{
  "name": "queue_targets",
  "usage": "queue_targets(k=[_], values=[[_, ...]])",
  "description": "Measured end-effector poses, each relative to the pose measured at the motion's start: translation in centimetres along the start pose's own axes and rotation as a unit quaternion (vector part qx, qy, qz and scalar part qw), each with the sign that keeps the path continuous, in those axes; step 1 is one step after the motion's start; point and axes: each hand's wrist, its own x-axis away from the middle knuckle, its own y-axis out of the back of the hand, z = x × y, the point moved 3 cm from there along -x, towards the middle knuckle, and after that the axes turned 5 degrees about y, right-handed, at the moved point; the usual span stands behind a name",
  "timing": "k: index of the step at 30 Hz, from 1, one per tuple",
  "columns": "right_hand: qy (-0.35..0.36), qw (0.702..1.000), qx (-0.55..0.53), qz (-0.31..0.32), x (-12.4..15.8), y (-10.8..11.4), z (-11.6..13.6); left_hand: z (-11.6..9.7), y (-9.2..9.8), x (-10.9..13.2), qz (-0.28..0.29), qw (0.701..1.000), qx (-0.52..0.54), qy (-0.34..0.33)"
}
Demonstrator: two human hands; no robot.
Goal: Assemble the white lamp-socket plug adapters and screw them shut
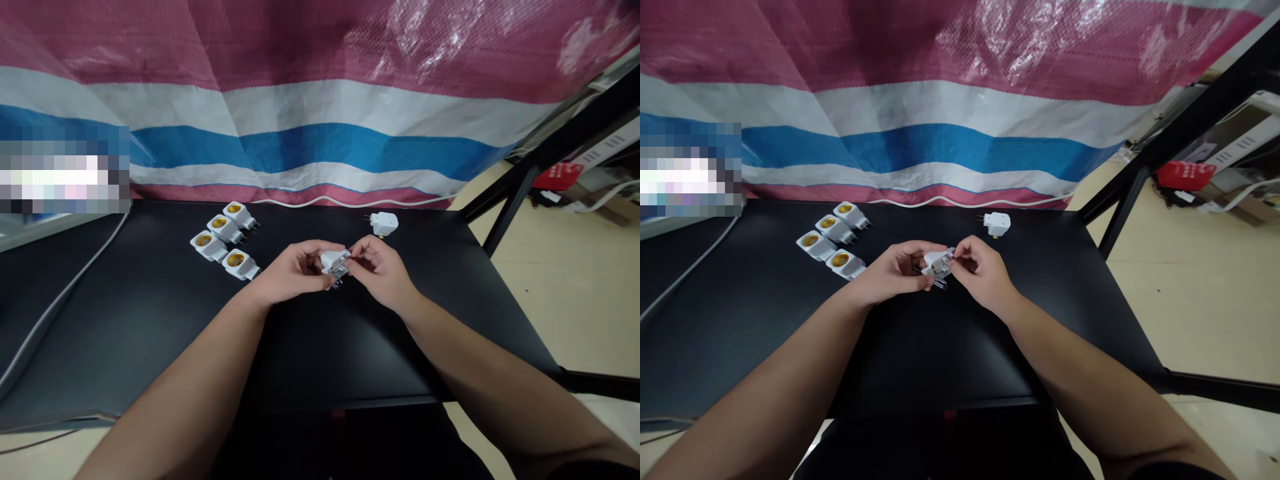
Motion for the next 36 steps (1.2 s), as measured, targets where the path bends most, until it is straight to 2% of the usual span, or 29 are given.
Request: queue_targets(k=[6,9,12,16,19,24,28,33,36], values=[[0.018,0.999,0.036,0.016,0.1,0.0,0.6,-0.3,0.2,0.1,0.000,1.000,0.029,0.010],[0.028,0.996,0.079,-0.002,-0.1,0.7,0.9,-0.9,0.7,0.3,-0.039,0.997,0.066,-0.003],[0.063,0.984,0.169,-0.012,-0.5,1.4,1.3,-1.4,1.4,0.4,-0.100,0.988,0.117,-0.029],[0.140,0.943,0.291,0.077,-0.6,1.3,1.5,-1.5,2.0,0.4,-0.160,0.977,0.136,-0.030],[0.154,0.916,0.344,0.140,-0.3,1.1,0.9,-1.3,2.2,0.3,-0.181,0.974,0.132,-0.020],[0.180,0.889,0.391,0.157,-0.1,0.5,0.4,-1.3,2.4,0.2,-0.221,0.965,0.135,-0.029],[0.202,0.875,0.405,0.172,-0.2,-0.8,0.4,-1.7,2.2,0.3,-0.225,0.964,0.136,-0.034],[0.194,0.851,0.415,0.257,-0.7,-2.4,-0.4,-1.9,1.7,0.2,-0.211,0.968,0.132,-0.034],[0.192,0.840,0.420,0.284,-0.9,-2.6,-0.7,-1.8,1.5,0.2,-0.202,0.968,0.148,-0.031]])
